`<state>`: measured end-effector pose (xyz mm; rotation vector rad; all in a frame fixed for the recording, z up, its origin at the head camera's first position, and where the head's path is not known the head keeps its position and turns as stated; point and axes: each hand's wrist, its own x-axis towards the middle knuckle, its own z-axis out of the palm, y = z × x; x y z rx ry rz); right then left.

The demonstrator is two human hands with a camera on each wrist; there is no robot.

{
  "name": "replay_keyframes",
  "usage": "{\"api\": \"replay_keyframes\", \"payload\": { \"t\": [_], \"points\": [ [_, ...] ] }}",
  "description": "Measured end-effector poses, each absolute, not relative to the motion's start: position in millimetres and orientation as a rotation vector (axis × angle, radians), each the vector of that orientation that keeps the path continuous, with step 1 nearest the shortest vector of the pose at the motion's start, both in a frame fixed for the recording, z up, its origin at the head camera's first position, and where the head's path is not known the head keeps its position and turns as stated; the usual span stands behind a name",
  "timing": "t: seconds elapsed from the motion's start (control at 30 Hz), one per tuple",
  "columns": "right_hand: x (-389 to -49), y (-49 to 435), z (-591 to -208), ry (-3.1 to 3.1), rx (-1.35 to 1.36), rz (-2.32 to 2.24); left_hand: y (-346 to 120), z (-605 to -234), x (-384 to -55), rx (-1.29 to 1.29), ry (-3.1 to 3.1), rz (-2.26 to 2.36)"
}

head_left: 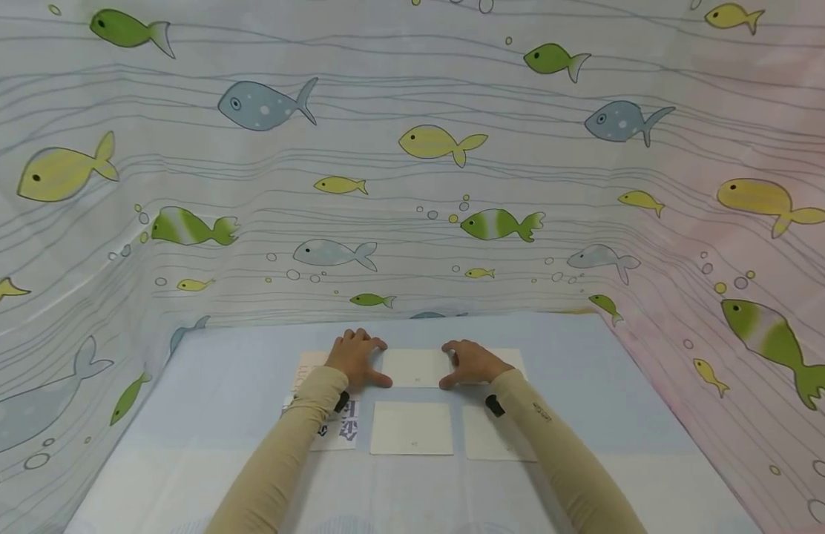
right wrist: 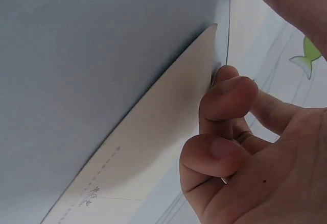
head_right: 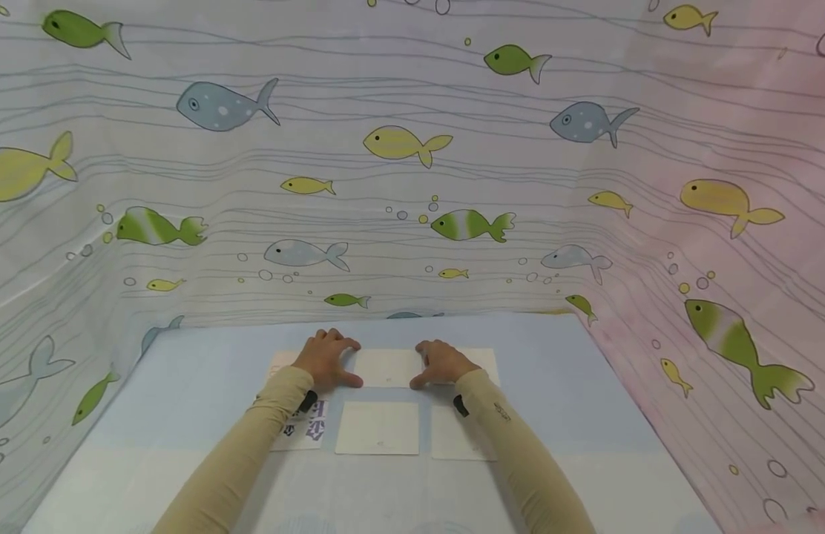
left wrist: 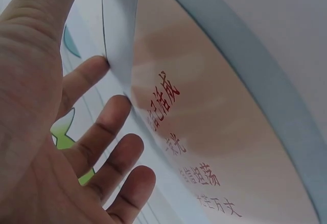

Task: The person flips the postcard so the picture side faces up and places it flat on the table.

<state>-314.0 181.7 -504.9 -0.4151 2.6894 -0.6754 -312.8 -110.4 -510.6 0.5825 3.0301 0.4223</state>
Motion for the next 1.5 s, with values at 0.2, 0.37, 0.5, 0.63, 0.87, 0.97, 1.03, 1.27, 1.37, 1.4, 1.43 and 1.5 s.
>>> {"api": "replay_keyframes", "payload": {
  "t": [0.2, 0.37, 0.5, 0.63, 0.87, 0.97, 1.03, 1.27, 1.37, 1.4, 1.43, 1.5],
  "points": [
    [-315, 180, -505, 2.688, -0.394, -0.684, -111, -514, -314, 0.563, 3.034, 0.425],
    [-316, 180, -504, 2.687, -0.376, -0.727, -110, -513, -315, 0.533, 3.023, 0.424],
    [-316, 180, -508, 2.688, -0.367, -0.798, -110, -513, -315, 0.505, 3.023, 0.431],
    [-313, 178, -511, 2.700, -0.368, -0.871, -111, -515, -314, 0.494, 3.066, 0.508],
    [-305, 175, -512, 2.732, -0.361, -0.923, -112, -514, -310, 0.300, 3.039, 0.856],
    [-301, 176, -512, 2.765, -0.378, -0.928, -111, -511, -307, 0.214, 2.928, 0.987],
    [-299, 177, -511, 2.793, -0.395, -0.934, -109, -508, -306, 0.197, 2.837, 1.084],
    [-293, 177, -512, 2.844, -0.441, -1.000, -106, -508, -303, 0.225, 2.717, 1.259],
    [-290, 179, -513, 2.819, -0.383, -1.074, -105, -510, -304, 0.209, 2.746, 1.238],
    [-289, 179, -513, 2.808, -0.350, -1.104, -104, -511, -304, 0.209, 2.756, 1.235],
    [-288, 179, -512, 2.786, -0.303, -1.145, -104, -511, -305, 0.205, 2.757, 1.238],
    [-286, 180, -510, 2.744, -0.233, -1.220, -103, -511, -305, 0.214, 2.764, 1.241]
  ]
}}
